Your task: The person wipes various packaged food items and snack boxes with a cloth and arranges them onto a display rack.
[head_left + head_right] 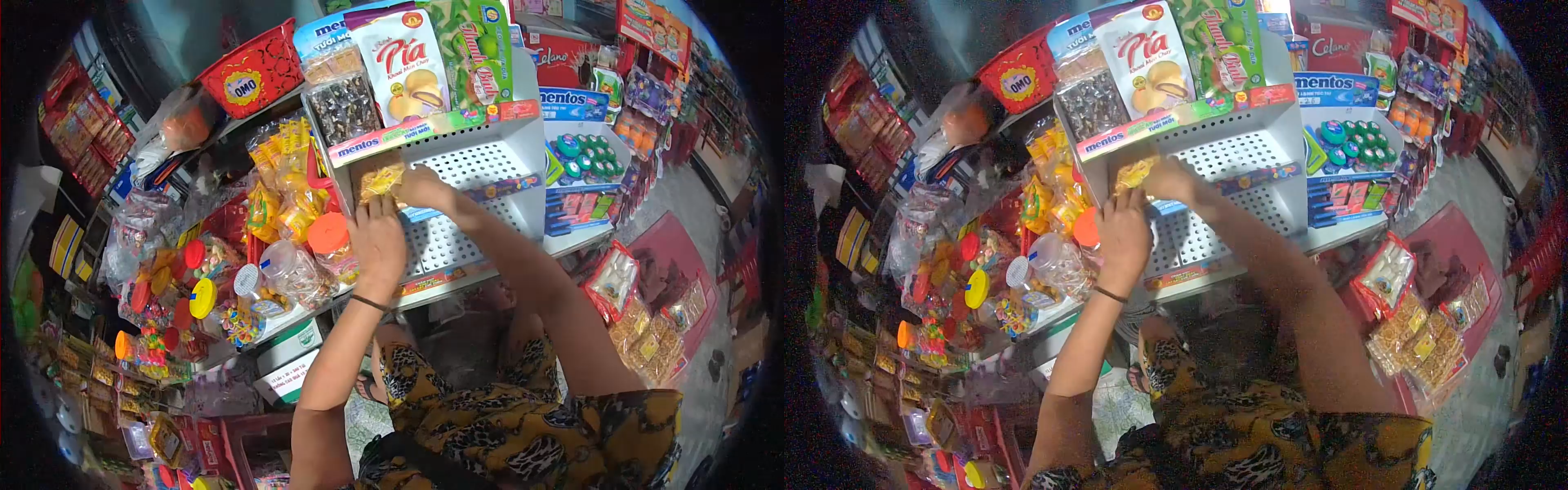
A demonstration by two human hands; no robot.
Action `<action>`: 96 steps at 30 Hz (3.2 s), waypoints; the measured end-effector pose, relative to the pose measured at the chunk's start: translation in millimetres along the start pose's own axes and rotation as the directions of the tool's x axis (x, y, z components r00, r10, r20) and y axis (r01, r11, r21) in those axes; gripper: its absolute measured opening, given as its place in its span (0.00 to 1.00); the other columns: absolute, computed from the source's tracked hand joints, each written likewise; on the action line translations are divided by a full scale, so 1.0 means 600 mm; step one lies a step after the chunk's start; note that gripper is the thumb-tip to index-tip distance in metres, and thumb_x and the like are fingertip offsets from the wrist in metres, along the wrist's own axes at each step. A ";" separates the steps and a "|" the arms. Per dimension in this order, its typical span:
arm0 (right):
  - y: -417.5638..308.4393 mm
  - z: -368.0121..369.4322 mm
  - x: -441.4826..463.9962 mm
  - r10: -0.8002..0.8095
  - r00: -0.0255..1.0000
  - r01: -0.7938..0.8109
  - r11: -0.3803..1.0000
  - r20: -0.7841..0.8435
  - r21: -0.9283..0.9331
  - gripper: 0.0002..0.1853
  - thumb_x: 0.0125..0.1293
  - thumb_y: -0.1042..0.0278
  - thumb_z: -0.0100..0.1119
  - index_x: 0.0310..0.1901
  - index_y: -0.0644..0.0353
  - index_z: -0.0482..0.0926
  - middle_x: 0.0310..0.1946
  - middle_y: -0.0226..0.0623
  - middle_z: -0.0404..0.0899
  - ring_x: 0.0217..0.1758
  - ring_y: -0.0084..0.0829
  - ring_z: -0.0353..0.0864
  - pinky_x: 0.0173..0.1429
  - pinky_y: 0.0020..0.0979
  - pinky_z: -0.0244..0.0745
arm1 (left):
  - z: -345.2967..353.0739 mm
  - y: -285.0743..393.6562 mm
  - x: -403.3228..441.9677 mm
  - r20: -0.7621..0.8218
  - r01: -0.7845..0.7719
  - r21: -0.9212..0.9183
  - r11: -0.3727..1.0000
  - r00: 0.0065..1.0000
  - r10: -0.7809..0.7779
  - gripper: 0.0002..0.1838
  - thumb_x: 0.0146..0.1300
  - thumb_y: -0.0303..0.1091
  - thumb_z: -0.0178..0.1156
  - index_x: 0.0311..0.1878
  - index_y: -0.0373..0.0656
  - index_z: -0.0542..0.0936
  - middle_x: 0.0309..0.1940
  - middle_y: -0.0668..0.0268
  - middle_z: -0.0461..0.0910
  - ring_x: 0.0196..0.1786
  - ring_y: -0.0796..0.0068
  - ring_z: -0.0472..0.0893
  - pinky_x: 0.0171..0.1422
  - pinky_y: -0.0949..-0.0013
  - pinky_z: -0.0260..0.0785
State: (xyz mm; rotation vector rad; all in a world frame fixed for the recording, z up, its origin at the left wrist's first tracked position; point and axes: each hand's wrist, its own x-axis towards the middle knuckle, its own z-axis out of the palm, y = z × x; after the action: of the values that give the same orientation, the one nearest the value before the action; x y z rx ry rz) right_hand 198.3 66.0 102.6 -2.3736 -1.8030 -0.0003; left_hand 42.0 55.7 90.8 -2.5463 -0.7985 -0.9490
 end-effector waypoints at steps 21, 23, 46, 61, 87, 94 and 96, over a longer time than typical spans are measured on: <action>0.247 0.028 -0.694 0.588 0.680 -0.593 0.793 -0.438 0.143 0.11 0.48 0.70 0.56 0.34 0.63 0.80 0.36 0.45 0.78 0.42 0.44 0.75 0.48 0.39 0.72 | -0.034 0.329 -0.088 0.052 -0.220 -0.893 0.393 0.816 0.575 0.15 0.55 0.25 0.48 0.47 0.36 0.75 0.44 0.51 0.76 0.47 0.53 0.76 0.51 0.60 0.67; 0.247 0.008 -0.820 0.783 0.436 -0.777 0.576 -0.442 0.254 0.11 0.49 0.72 0.55 0.35 0.63 0.80 0.35 0.50 0.77 0.43 0.44 0.76 0.47 0.39 0.72 | -0.041 0.413 -0.122 0.102 -0.193 -0.930 0.314 0.684 0.722 0.15 0.56 0.27 0.50 0.47 0.37 0.76 0.42 0.52 0.77 0.46 0.56 0.77 0.51 0.61 0.68; 0.203 0.067 -1.012 0.835 -0.025 -0.924 0.190 -0.550 0.332 0.24 0.56 0.55 0.57 0.49 0.64 0.73 0.42 0.53 0.69 0.51 0.53 0.64 0.56 0.50 0.58 | -0.018 0.786 -0.282 0.443 0.550 -0.807 0.214 0.325 0.836 0.13 0.51 0.28 0.60 0.39 0.32 0.76 0.34 0.61 0.79 0.32 0.75 0.75 0.36 0.72 0.66; 0.142 -0.046 -0.934 0.980 0.189 -0.257 0.106 -0.057 0.961 0.09 0.60 0.72 0.55 0.42 0.62 0.72 0.35 0.30 0.73 0.38 0.22 0.73 0.41 0.23 0.69 | -0.119 0.590 -0.201 0.340 0.998 0.032 0.049 -0.057 0.939 0.43 0.50 0.23 0.61 0.68 0.54 0.52 0.59 0.64 0.63 0.57 0.65 0.69 0.55 0.67 0.66; 0.110 0.069 0.026 -0.456 0.771 0.577 0.796 -0.444 0.183 0.05 0.55 0.80 0.53 0.33 0.70 0.76 0.27 0.38 0.76 0.31 0.25 0.76 0.34 0.25 0.72 | -0.024 -0.030 0.011 0.026 0.367 -0.540 0.758 0.907 -0.420 0.18 0.57 0.30 0.54 0.50 0.32 0.73 0.29 0.43 0.77 0.36 0.44 0.77 0.37 0.52 0.69; 0.053 0.041 0.008 0.216 0.969 -0.061 0.676 -0.119 0.734 0.13 0.56 0.69 0.55 0.37 0.72 0.78 0.29 0.39 0.79 0.32 0.26 0.76 0.38 0.31 0.71 | -0.024 -0.029 -0.001 0.147 0.516 -0.270 0.813 0.857 -0.494 0.16 0.60 0.42 0.54 0.50 0.51 0.75 0.27 0.49 0.79 0.32 0.49 0.79 0.34 0.52 0.70; 0.031 0.007 -0.022 0.196 0.970 -0.068 0.784 -0.142 0.617 0.17 0.57 0.66 0.55 0.43 0.72 0.76 0.34 0.46 0.80 0.35 0.31 0.77 0.42 0.33 0.71 | -0.014 -0.025 -0.001 0.145 0.527 -0.268 0.806 0.849 -0.507 0.16 0.60 0.42 0.54 0.50 0.51 0.75 0.27 0.50 0.79 0.31 0.49 0.79 0.33 0.52 0.70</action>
State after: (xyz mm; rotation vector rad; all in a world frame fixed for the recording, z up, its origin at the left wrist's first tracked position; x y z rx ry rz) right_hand 212.1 49.2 94.9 -1.9361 -1.2766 0.3048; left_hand 28.3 63.6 98.0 -2.6694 -1.5369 -1.2272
